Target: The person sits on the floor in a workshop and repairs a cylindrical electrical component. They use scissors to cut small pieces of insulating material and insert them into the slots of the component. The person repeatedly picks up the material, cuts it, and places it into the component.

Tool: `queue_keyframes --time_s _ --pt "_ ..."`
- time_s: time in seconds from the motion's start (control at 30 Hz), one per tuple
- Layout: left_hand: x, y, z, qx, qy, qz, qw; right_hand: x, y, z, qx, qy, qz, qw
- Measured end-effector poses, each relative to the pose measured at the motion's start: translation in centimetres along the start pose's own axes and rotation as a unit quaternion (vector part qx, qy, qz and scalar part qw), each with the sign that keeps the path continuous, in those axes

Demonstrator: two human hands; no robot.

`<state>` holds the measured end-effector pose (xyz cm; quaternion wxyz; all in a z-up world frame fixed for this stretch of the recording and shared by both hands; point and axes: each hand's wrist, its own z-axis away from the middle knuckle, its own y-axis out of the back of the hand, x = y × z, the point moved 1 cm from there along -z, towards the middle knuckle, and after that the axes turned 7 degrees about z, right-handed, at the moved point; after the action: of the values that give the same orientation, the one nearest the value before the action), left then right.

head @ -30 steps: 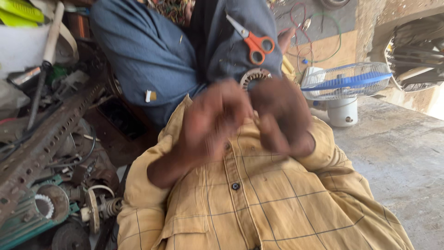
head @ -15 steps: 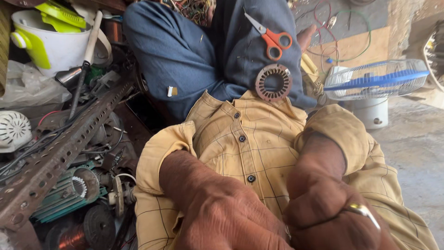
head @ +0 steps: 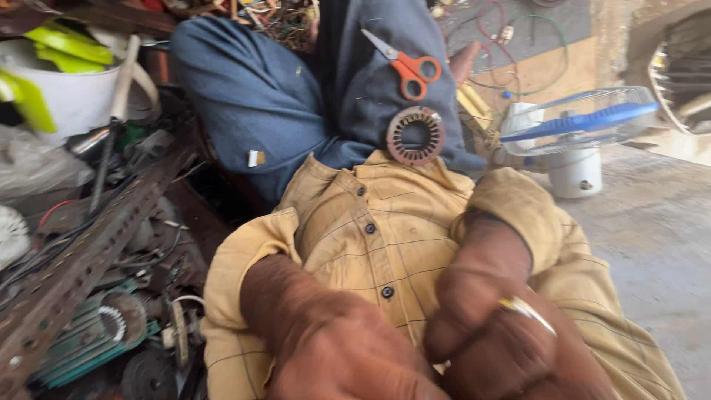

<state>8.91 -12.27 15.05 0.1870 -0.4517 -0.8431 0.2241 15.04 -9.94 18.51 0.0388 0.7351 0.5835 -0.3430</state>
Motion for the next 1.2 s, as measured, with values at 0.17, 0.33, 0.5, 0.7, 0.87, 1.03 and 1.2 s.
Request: queue_keyframes --time_s 0.17,0.33,0.5,0.7,0.87,1.03,1.2 --pt "7.7 -2.4 0.4 0.004 0.115 -0.544 0.831 -0.6 0.6 0.0 -0.016 -0.012 0.028 0.999" --pt "10.5 -2.0 0.6 -0.012 0.147 -0.735 0.661 -0.8 1.0 0.4 -0.021 -0.059 0.023 0.998" --pt "14.1 -0.5 1.4 -0.06 0.162 -0.866 0.47 2.7 4.0 1.3 -0.047 -0.441 -0.088 0.892" --pt "14.2 1.4 4.3 -0.023 0.165 -0.911 0.376 6.5 7.4 5.9 -0.099 -0.566 -0.08 0.814" --pt "11.6 4.1 10.1 0.419 0.117 -0.739 0.514 8.5 8.3 8.5 -0.192 -0.426 0.155 0.87" --pt "11.5 5.6 13.5 0.502 0.075 -0.576 0.641 9.0 8.1 8.2 -0.236 -0.331 0.198 0.892" --pt "11.6 6.3 14.8 0.541 0.09 -0.541 0.638 9.4 7.6 8.1 -0.247 -0.294 0.231 0.894"
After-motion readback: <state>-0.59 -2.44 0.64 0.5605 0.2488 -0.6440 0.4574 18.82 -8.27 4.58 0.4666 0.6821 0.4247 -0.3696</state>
